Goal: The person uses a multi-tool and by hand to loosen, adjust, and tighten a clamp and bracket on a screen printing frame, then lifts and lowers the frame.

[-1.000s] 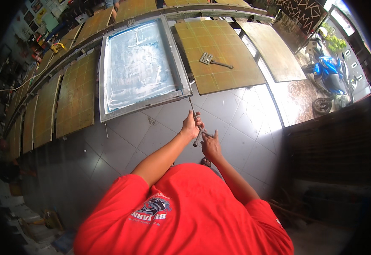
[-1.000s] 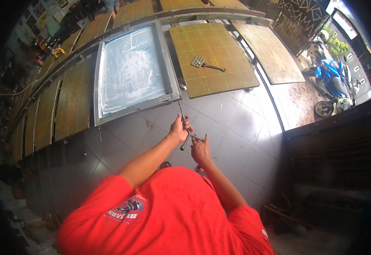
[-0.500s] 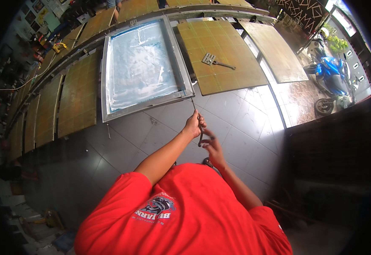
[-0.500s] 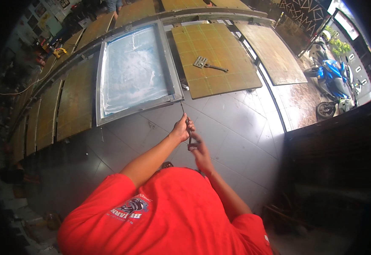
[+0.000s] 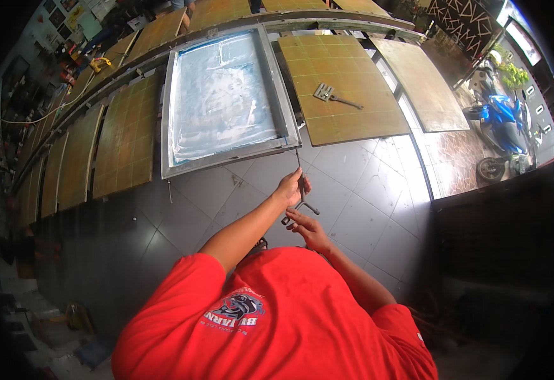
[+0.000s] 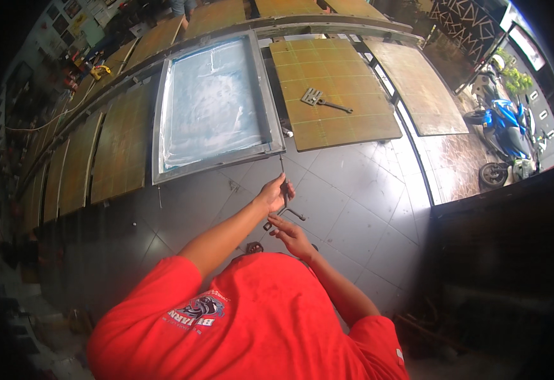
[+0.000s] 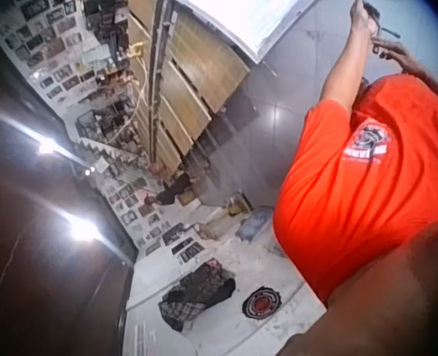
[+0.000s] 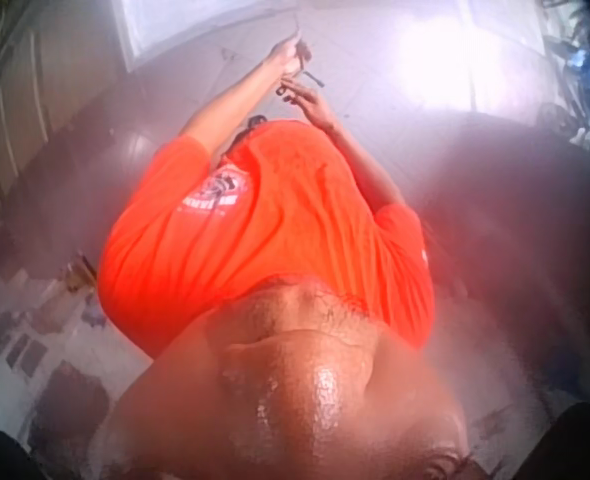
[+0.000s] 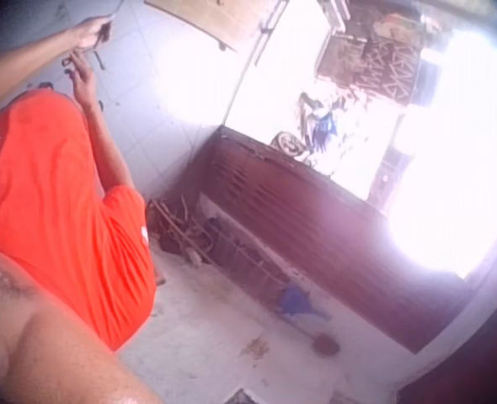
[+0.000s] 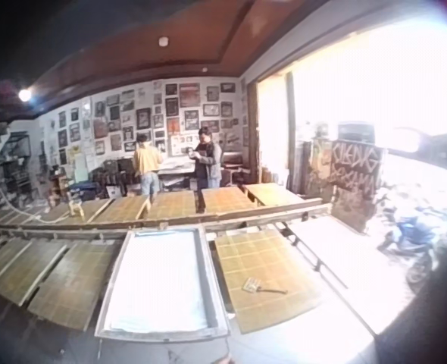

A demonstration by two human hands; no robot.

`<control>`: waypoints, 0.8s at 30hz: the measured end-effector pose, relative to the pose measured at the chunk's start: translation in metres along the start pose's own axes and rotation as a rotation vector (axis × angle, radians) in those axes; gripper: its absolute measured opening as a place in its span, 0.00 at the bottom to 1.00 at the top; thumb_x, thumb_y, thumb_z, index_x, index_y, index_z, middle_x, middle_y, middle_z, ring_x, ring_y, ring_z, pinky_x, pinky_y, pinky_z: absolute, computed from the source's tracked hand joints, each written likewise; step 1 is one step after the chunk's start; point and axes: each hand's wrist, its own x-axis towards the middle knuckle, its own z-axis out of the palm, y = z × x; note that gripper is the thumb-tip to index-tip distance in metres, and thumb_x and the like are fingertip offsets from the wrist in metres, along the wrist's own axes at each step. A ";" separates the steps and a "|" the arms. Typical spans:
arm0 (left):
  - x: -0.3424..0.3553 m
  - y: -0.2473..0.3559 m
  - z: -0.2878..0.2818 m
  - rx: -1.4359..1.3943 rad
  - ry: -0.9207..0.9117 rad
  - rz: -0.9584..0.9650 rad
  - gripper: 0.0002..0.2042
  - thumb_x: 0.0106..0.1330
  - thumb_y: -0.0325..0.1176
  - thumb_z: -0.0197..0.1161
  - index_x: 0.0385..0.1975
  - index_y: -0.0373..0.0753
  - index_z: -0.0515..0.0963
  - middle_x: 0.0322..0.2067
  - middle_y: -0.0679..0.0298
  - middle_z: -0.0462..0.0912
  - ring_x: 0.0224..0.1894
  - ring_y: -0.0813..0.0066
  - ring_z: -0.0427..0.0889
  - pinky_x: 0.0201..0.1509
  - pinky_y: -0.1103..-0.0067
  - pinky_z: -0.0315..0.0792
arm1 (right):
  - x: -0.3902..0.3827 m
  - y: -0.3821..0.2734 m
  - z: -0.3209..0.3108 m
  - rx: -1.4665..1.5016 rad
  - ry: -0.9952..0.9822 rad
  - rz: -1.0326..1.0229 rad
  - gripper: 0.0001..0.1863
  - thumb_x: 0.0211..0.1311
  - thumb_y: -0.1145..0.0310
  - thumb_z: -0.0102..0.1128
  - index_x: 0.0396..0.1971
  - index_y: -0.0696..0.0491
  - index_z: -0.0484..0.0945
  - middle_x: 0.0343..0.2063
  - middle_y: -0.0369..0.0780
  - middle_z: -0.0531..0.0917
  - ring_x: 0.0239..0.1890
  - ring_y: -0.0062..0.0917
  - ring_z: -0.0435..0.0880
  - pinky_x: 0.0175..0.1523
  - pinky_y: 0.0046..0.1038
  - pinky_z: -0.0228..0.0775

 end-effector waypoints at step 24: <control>0.013 -0.005 0.021 0.052 0.072 -0.088 0.17 0.66 0.45 0.52 0.17 0.48 0.59 0.11 0.76 0.49 0.13 0.83 0.51 0.23 0.80 0.55 | 0.014 0.084 -0.044 0.539 0.102 0.485 0.18 0.64 0.60 0.53 0.45 0.59 0.69 0.32 0.37 0.73 0.33 0.23 0.75 0.50 0.29 0.70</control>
